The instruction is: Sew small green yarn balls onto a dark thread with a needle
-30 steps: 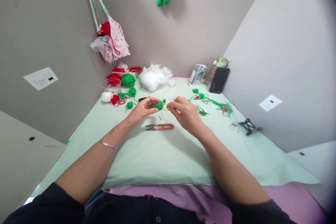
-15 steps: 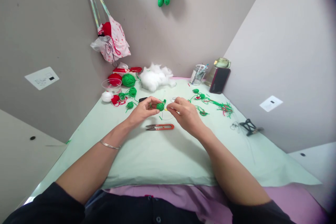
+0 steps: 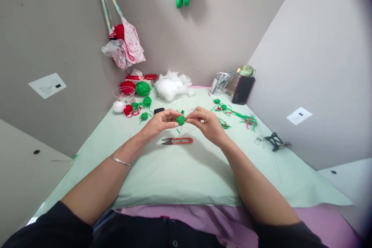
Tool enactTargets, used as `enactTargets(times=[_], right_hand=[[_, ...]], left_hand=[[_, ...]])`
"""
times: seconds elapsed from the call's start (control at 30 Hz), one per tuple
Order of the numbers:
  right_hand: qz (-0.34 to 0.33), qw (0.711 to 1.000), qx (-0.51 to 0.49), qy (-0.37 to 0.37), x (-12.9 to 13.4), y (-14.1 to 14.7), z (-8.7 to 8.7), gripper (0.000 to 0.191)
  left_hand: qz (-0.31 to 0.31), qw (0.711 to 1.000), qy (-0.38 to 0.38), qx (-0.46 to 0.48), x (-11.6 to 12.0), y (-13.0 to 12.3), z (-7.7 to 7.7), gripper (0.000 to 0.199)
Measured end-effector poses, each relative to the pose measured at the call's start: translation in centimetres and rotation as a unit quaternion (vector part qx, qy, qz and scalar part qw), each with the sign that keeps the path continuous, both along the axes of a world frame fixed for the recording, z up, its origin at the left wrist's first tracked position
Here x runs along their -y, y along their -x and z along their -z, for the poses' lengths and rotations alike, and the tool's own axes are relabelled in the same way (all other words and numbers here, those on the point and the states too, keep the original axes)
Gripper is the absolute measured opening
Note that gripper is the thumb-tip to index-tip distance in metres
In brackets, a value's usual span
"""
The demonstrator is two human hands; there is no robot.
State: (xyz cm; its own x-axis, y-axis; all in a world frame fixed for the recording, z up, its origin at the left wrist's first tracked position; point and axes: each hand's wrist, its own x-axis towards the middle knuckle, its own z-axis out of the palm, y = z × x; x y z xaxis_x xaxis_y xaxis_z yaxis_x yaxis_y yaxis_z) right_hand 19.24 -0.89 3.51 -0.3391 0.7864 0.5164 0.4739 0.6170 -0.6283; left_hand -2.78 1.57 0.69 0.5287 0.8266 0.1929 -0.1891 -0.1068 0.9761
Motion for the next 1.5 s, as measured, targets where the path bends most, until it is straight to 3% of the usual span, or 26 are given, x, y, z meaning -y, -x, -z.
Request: enactTargets(times=[0.2,0.4,0.53,0.67,0.83,0.93,1.03,1.13,1.23,1.3,1.4,1.47,1.5], right_hand=[[0.004,1.0,-0.008,-0.011,0.0,0.1,0.0,0.01],[0.076,0.995,-0.055,0.038,-0.4,0.6,0.8,0.018],[0.084,0.993,-0.052,0.069,0.0,1.1,1.0,0.008],[0.053,0.998,0.006,-0.015,0.7,1.8,1.0,0.006],[0.091,0.974,0.18,-0.106,1.0,1.9,1.5,0.017],[0.106,0.964,0.185,-0.16,1.2,2.1,1.1,0.018],[0.096,0.977,0.068,-0.178,1.7,2.2,-0.3,0.013],[0.04,0.989,-0.14,-0.04,1.8,1.1,-2.0,0.011],[-0.02,0.935,-0.344,0.087,1.2,-1.8,-3.7,0.014],[-0.009,0.889,-0.454,0.059,0.6,-4.4,-4.6,0.013],[0.055,0.815,-0.573,-0.065,-0.1,-7.5,-5.5,0.011],[0.082,0.804,-0.581,-0.098,-0.3,-8.3,-5.6,0.011],[0.084,0.819,-0.56,-0.091,-0.4,-8.2,-5.5,0.011]], left_hand=[[0.003,1.0,0.011,0.001,0.2,-0.1,-0.1,0.033],[-0.034,0.999,-0.003,-0.006,0.4,-0.6,0.1,0.034],[-0.062,0.998,-0.006,-0.014,0.5,-1.1,0.5,0.036],[-0.1,0.992,-0.054,-0.058,0.7,-1.6,1.0,0.033],[-0.112,0.987,-0.066,-0.09,1.0,-2.0,1.1,0.027],[-0.123,0.983,-0.08,-0.109,1.0,-1.9,1.1,0.025],[-0.133,0.981,-0.09,-0.112,0.8,-1.7,1.1,0.026],[-0.139,0.979,-0.082,-0.128,0.4,-1.4,1.4,0.029],[-0.165,0.97,-0.094,-0.153,-0.2,-1.1,1.6,0.03],[-0.196,0.959,-0.111,-0.174,-0.5,-0.8,1.7,0.028],[-0.216,0.953,-0.103,-0.186,-0.9,-0.4,1.8,0.026],[-0.198,0.961,-0.091,-0.17,-1.0,-0.2,1.8,0.03],[-0.184,0.966,-0.089,-0.159,-1.0,-0.2,1.7,0.032]])
